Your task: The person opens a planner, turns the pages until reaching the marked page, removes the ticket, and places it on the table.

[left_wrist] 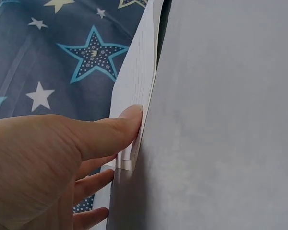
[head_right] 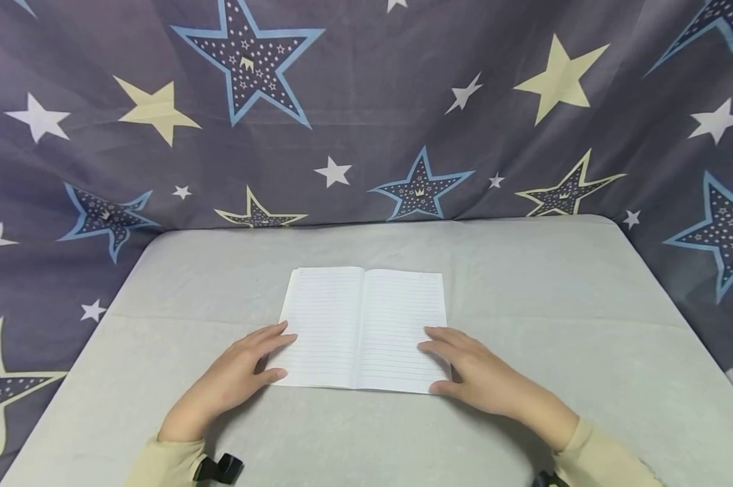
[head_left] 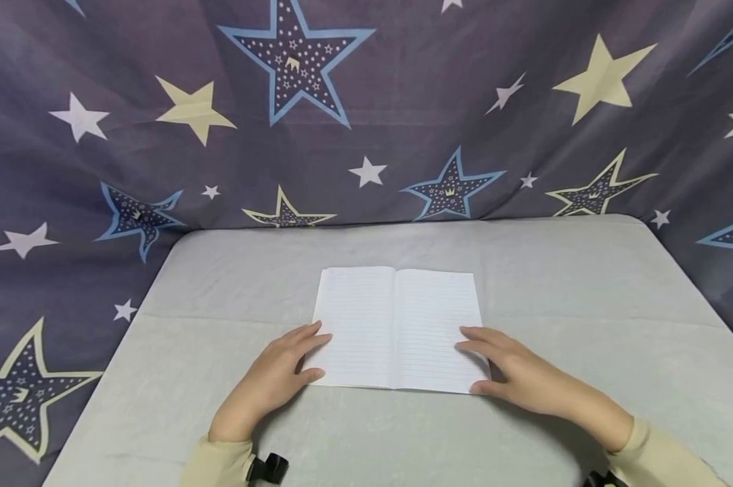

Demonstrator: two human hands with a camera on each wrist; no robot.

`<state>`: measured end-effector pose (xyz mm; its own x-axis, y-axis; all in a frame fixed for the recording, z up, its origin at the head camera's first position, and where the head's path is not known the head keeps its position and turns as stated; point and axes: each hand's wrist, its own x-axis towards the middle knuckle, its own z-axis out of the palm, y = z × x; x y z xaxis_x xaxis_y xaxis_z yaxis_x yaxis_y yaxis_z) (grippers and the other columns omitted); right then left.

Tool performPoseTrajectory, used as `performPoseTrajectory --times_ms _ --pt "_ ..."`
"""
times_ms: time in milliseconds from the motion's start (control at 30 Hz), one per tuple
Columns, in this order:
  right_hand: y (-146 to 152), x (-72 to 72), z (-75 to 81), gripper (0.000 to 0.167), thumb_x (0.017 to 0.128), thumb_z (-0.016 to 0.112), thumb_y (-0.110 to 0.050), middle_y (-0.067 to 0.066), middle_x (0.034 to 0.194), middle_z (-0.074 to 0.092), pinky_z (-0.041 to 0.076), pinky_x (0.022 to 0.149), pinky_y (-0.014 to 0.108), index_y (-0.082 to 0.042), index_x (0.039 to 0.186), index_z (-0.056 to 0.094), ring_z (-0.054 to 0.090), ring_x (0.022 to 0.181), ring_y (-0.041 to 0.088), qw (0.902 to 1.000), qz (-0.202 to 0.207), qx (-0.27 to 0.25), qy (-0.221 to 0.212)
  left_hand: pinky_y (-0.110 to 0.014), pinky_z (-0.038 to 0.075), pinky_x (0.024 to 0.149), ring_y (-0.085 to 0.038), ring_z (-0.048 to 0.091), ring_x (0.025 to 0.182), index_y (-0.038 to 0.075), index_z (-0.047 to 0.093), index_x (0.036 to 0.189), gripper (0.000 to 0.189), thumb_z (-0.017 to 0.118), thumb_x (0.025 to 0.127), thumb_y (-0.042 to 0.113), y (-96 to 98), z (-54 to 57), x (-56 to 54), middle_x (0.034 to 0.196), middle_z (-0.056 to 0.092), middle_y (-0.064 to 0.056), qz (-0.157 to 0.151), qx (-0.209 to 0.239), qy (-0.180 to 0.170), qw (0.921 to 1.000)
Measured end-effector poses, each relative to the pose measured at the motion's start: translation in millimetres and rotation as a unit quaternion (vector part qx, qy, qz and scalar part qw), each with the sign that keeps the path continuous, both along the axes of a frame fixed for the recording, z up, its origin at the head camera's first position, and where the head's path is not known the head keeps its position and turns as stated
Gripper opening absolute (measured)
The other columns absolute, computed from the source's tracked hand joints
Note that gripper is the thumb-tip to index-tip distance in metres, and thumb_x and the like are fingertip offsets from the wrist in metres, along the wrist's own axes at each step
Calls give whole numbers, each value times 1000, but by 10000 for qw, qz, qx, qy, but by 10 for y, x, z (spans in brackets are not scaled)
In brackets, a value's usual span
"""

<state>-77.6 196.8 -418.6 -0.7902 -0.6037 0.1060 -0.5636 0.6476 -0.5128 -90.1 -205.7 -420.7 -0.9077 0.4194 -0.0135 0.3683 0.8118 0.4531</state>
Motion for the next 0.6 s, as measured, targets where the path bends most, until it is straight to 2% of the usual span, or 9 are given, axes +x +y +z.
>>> performPoseTrajectory --times_ms 167,467,600 --pt "154 -43 -51 65 77 85 -25 18 148 45 37 104 62 -5 134 60 41 134 41 9998 -178 83 45 -60 34 109 -37 40 138 12 57 140 59 78 85 21 -20 -8 -12 152 44 -11 -16 28 -12 10000" --pt "158 -64 -118 73 65 91 -32 17 145 49 42 100 61 -9 129 64 46 131 41 9991 -343 -186 159 -59 34 109 -37 39 139 12 57 140 61 79 84 20 -38 -7 -11 152 44 -11 -56 104 -46 9999" --pt "145 -58 -117 70 63 91 -34 17 143 51 43 98 62 -10 124 67 48 129 41 9988 -399 -237 186 -59 33 110 -36 38 140 13 57 141 61 79 84 21 -44 -3 -6 152 43 -10 -33 96 -113 9999"
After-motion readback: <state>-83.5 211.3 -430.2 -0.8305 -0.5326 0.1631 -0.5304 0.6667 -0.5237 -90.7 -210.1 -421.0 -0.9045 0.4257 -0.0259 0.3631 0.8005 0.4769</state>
